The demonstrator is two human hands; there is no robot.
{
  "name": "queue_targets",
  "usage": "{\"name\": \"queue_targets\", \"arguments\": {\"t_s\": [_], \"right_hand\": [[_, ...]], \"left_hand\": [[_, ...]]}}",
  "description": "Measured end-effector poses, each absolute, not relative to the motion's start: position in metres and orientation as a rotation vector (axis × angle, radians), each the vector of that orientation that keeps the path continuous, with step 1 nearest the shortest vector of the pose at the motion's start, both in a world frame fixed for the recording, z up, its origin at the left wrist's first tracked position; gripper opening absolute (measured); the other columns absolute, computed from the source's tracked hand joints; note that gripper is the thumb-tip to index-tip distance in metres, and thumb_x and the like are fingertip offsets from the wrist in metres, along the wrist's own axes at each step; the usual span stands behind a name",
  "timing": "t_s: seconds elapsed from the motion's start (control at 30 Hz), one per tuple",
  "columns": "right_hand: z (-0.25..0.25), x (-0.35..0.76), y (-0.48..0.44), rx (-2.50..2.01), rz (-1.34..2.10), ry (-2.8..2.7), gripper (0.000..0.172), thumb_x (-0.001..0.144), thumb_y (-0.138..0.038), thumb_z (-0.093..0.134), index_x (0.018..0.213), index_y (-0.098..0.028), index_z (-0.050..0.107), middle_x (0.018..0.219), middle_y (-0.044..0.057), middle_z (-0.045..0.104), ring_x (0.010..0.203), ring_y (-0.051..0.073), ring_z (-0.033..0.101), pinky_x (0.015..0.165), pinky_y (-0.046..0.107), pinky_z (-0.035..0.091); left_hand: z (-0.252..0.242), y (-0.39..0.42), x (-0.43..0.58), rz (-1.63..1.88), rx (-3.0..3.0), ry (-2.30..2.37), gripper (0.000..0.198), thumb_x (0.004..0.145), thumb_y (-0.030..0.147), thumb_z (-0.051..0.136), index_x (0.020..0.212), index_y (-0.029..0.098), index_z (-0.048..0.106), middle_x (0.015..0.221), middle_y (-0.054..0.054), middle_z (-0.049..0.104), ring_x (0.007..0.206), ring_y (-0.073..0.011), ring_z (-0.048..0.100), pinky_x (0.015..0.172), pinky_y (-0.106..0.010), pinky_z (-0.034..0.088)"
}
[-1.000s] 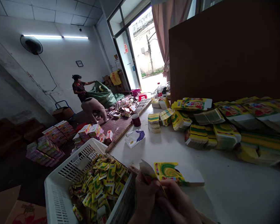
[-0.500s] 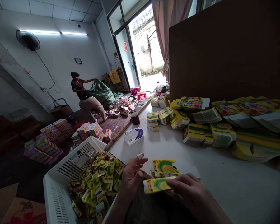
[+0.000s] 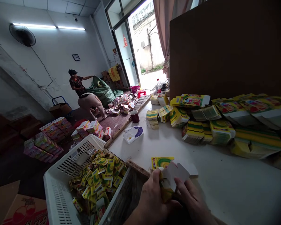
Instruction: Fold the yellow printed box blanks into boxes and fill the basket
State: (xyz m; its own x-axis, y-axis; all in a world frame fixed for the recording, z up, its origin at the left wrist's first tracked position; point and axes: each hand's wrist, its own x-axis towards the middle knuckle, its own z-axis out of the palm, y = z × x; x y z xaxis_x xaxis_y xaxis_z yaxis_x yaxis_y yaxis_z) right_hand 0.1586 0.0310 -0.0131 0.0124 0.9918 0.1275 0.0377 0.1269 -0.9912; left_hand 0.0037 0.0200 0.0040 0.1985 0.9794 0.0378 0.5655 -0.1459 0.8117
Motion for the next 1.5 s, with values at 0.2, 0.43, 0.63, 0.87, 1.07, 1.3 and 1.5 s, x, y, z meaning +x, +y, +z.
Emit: {"name": "queue_targets", "arguments": {"t_s": [0.2,0.43,0.63,0.87,1.07,1.3,1.5], "right_hand": [[0.012,0.153,0.028,-1.044,1.429,-1.382,0.046,0.088,-0.059,0.048,0.113,-0.028,0.07,0.097,0.01,0.076,0.108,0.032,0.067,0.098,0.046,0.052],[-0.023,0.156,0.026,-1.073,1.241,-1.51,0.072,0.088,-0.073,0.032,0.131,-0.022,0.061,0.118,0.015,0.071,0.112,0.033,0.065,0.099,0.044,0.051],[-0.029,0.154,0.018,-0.97,1.076,-1.718,0.062,0.096,-0.042,0.046,0.152,-0.022,0.03,0.15,0.012,0.045,0.136,0.03,0.044,0.11,0.043,0.041],[-0.037,0.158,0.028,-0.991,0.854,-1.723,0.051,0.099,-0.021,0.035,0.148,-0.031,0.036,0.151,0.005,0.045,0.138,0.023,0.043,0.113,0.042,0.038],[-0.042,0.168,0.036,-1.031,0.856,-2.01,0.056,0.095,-0.031,0.045,0.15,-0.027,0.034,0.162,0.01,0.017,0.143,0.032,0.031,0.109,0.045,0.041],[-0.014,0.194,0.048,-0.975,1.117,-2.185,0.029,0.093,-0.039,0.052,0.114,-0.03,0.07,0.145,0.009,0.051,0.13,0.03,0.052,0.103,0.042,0.047],[-0.015,0.175,0.043,-1.035,1.107,-1.932,0.027,0.092,-0.036,0.052,0.112,-0.023,0.065,0.142,0.013,0.052,0.135,0.03,0.045,0.107,0.044,0.042]], "left_hand": [[-0.005,0.016,0.011,0.875,2.01,1.223,0.078,0.065,0.018,0.072,0.131,0.024,0.031,0.13,-0.013,0.056,0.12,-0.0315,0.055,0.1,-0.041,0.045],[-0.009,0.015,0.011,0.922,1.967,1.346,0.067,0.068,0.028,0.072,0.121,0.026,0.03,0.106,-0.008,0.064,0.09,-0.0272,0.064,0.075,-0.039,0.052],[-0.012,0.017,0.011,0.963,2.027,1.352,0.038,0.086,0.033,0.054,0.115,0.026,0.03,0.097,-0.007,0.065,0.079,-0.0237,0.064,0.064,-0.035,0.05],[-0.017,0.013,0.002,0.911,2.003,1.496,0.07,0.075,0.023,0.065,0.132,0.019,0.024,0.127,-0.018,0.055,0.113,-0.0322,0.057,0.094,-0.048,0.048],[0.01,0.019,-0.011,0.824,1.935,1.523,0.044,0.068,0.027,0.073,0.108,0.017,0.058,0.103,-0.01,0.065,0.097,-0.0281,0.062,0.087,-0.04,0.051],[0.025,0.026,-0.026,0.691,1.832,1.447,0.057,0.053,0.028,0.084,0.106,0.017,0.067,0.098,-0.006,0.071,0.088,-0.0251,0.067,0.079,-0.032,0.052],[0.028,0.024,-0.021,0.696,1.987,1.541,0.042,0.062,0.025,0.075,0.102,0.018,0.065,0.094,-0.006,0.07,0.088,-0.026,0.066,0.078,-0.034,0.053]]}}
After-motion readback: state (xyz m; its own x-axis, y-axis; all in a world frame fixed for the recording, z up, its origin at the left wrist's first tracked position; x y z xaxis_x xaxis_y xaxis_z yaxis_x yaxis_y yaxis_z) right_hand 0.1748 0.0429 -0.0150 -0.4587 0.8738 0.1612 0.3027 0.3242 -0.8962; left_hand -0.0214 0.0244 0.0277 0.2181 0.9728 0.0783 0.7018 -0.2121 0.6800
